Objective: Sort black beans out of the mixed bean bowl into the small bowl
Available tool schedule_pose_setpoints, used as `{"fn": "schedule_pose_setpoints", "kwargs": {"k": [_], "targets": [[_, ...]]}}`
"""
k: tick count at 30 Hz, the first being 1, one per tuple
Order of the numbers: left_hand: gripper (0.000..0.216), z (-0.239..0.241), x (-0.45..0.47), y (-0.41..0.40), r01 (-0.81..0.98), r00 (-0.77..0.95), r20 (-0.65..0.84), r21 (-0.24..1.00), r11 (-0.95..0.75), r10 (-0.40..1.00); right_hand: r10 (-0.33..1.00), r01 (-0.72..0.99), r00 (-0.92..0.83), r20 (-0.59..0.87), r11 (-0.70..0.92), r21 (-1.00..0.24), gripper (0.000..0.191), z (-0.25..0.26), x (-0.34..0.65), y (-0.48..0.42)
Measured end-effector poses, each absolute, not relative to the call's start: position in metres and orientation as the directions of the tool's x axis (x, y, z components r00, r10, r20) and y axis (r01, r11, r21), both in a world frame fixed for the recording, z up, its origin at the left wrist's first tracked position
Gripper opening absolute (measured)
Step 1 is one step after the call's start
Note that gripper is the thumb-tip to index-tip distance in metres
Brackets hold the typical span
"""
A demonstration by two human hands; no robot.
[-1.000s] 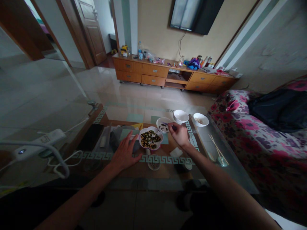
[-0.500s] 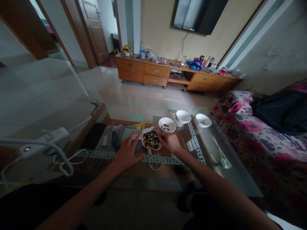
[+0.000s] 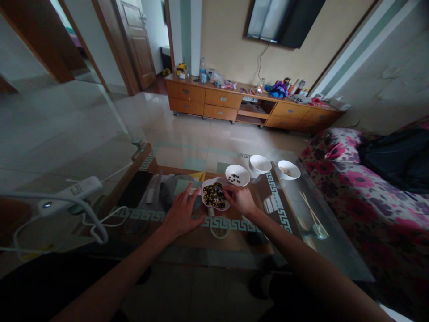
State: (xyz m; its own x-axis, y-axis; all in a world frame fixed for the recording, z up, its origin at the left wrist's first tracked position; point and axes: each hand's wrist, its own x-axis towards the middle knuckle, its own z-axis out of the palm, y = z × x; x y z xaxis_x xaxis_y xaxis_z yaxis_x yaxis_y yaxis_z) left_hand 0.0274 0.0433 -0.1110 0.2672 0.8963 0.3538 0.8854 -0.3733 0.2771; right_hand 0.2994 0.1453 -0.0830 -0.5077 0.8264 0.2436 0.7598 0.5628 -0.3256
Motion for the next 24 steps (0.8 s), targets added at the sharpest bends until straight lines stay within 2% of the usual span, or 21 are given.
{"fn": "schedule_pose_setpoints", "kwargs": {"k": [7,24], "targets": [[0.098,-0.1090,0.0276,0.0434,0.888,0.274,0.352,0.265,-0.376,0.895,0.817,0.741,-0.526,0.237,0.577,-0.344,0.027,-0.0830,0.2998,0.1456],[0.100,-0.1109,0.0272,0.0434,0.891,0.266,0.332,0.273,-0.362,0.905,0.833,0.789,-0.522,0.184,0.554,-0.266,0.026,-0.0756,0.2970,0.1427]]}}
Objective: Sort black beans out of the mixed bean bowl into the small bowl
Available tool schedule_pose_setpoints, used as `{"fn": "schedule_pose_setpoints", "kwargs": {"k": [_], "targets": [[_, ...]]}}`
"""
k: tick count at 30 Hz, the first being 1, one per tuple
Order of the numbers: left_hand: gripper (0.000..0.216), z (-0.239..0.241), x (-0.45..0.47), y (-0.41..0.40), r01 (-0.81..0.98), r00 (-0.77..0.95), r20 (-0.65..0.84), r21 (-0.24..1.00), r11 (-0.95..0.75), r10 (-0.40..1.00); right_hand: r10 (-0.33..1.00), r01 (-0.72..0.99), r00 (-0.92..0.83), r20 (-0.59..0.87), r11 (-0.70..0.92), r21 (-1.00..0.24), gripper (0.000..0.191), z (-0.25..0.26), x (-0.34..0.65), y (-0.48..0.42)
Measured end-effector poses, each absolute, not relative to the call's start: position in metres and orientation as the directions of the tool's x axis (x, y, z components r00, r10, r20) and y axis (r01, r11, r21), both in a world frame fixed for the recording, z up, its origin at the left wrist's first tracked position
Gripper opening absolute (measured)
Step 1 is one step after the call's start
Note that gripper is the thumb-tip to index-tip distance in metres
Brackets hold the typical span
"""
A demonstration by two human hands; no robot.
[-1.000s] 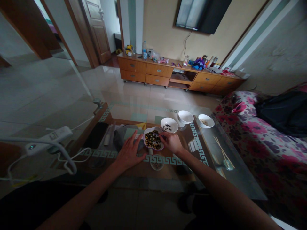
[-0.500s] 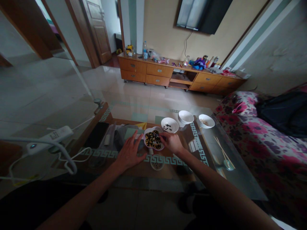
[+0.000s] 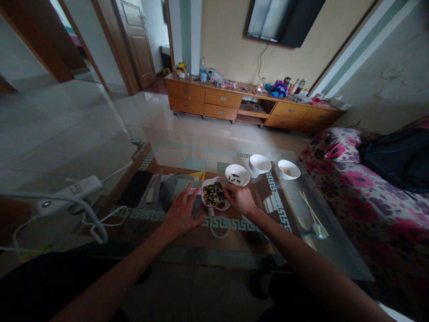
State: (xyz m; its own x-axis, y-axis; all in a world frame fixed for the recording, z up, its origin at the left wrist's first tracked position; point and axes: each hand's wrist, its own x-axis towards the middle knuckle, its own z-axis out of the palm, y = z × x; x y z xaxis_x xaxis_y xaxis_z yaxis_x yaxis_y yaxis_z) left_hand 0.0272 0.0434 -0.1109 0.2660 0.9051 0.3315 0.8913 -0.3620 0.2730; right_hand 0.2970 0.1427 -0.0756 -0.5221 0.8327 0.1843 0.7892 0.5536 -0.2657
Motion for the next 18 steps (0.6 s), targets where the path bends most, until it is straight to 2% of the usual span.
{"fn": "schedule_pose_setpoints", "kwargs": {"k": [9,18], "targets": [[0.100,-0.1092,0.0268,0.0425,0.885,0.264,0.336,0.287,-0.366,0.904,0.809,0.753,-0.533,0.248,0.587,-0.298,0.025,-0.0819,0.2990,0.1453],[0.100,-0.1103,0.0267,0.0437,0.888,0.264,0.343,0.278,-0.366,0.902,0.817,0.766,-0.531,0.223,0.576,-0.286,0.025,-0.0803,0.2989,0.1444]]}}
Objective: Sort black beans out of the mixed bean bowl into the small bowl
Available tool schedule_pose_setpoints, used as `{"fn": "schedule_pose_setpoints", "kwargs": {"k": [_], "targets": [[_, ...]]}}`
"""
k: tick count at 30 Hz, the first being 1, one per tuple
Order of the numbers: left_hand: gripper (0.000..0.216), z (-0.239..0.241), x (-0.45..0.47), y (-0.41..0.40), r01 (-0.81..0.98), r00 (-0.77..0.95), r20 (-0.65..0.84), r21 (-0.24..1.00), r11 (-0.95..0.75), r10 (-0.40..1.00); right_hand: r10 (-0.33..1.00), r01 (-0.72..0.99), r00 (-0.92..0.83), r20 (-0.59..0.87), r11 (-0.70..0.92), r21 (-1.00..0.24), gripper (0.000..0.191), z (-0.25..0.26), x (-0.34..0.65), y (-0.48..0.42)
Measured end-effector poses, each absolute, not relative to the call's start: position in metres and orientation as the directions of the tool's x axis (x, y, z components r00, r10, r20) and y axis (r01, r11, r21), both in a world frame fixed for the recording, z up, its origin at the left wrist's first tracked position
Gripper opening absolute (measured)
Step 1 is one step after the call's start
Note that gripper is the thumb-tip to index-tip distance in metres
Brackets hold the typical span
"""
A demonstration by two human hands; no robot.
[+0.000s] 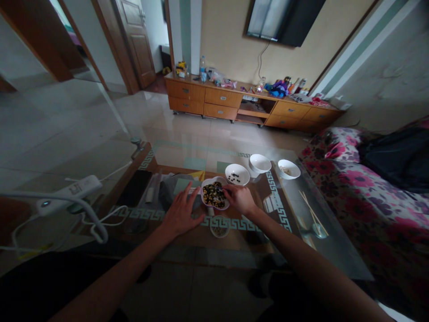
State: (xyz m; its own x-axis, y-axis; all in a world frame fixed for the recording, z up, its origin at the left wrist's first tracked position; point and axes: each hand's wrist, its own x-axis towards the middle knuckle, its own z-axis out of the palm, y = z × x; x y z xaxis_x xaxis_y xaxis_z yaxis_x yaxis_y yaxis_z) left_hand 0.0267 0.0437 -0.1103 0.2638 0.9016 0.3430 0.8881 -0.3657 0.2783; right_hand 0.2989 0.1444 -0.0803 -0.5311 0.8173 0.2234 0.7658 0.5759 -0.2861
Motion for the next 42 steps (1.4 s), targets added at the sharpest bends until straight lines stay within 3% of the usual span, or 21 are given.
{"fn": "schedule_pose_setpoints", "kwargs": {"k": [42], "targets": [[0.101,-0.1088,0.0284,0.0426,0.891,0.268,0.337,0.271,-0.365,0.903,0.792,0.757,-0.561,0.243,0.609,-0.236,0.026,-0.0762,0.2918,0.1445]]}}
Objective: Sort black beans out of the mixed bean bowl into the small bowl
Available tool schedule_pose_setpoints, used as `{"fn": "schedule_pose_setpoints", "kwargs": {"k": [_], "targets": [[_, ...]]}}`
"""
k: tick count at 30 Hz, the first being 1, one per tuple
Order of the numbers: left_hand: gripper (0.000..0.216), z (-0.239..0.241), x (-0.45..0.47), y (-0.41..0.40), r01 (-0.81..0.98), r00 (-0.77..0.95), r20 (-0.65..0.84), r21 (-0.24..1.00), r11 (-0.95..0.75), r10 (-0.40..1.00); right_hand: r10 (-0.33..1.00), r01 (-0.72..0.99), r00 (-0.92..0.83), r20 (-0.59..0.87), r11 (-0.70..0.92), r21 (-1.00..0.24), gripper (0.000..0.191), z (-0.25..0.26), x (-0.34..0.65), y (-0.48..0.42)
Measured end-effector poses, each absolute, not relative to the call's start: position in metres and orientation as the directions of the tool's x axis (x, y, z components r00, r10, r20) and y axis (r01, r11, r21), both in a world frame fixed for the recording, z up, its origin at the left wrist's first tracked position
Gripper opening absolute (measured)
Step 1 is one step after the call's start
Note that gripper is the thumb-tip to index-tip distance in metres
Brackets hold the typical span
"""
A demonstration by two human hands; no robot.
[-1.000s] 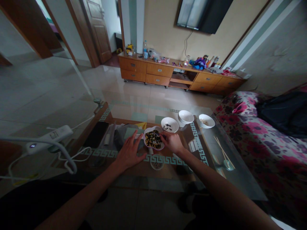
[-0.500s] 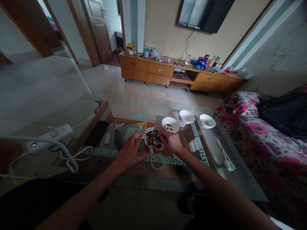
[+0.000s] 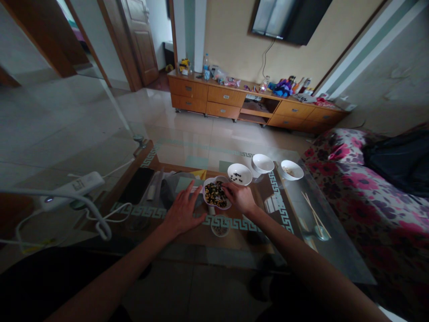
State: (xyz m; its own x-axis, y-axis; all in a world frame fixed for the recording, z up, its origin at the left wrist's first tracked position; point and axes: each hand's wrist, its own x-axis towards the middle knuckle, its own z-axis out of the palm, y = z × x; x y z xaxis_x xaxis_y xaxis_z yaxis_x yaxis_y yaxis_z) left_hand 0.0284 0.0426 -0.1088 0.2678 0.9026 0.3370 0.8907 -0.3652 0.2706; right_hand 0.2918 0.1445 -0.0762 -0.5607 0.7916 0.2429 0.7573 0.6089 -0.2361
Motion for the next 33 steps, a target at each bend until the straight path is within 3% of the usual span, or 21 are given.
{"fn": "schedule_pose_setpoints", "kwargs": {"k": [29,33], "targets": [[0.099,-0.111,0.028,0.046,0.889,0.259,0.316,0.292,-0.353,0.913,0.797,0.749,-0.566,0.210,0.603,-0.275,0.024,-0.076,0.290,0.145],[0.114,-0.099,0.027,0.032,0.898,0.231,0.380,0.271,-0.347,0.896,0.831,0.753,-0.473,0.294,0.554,-0.355,0.024,-0.061,0.301,0.142]]}}
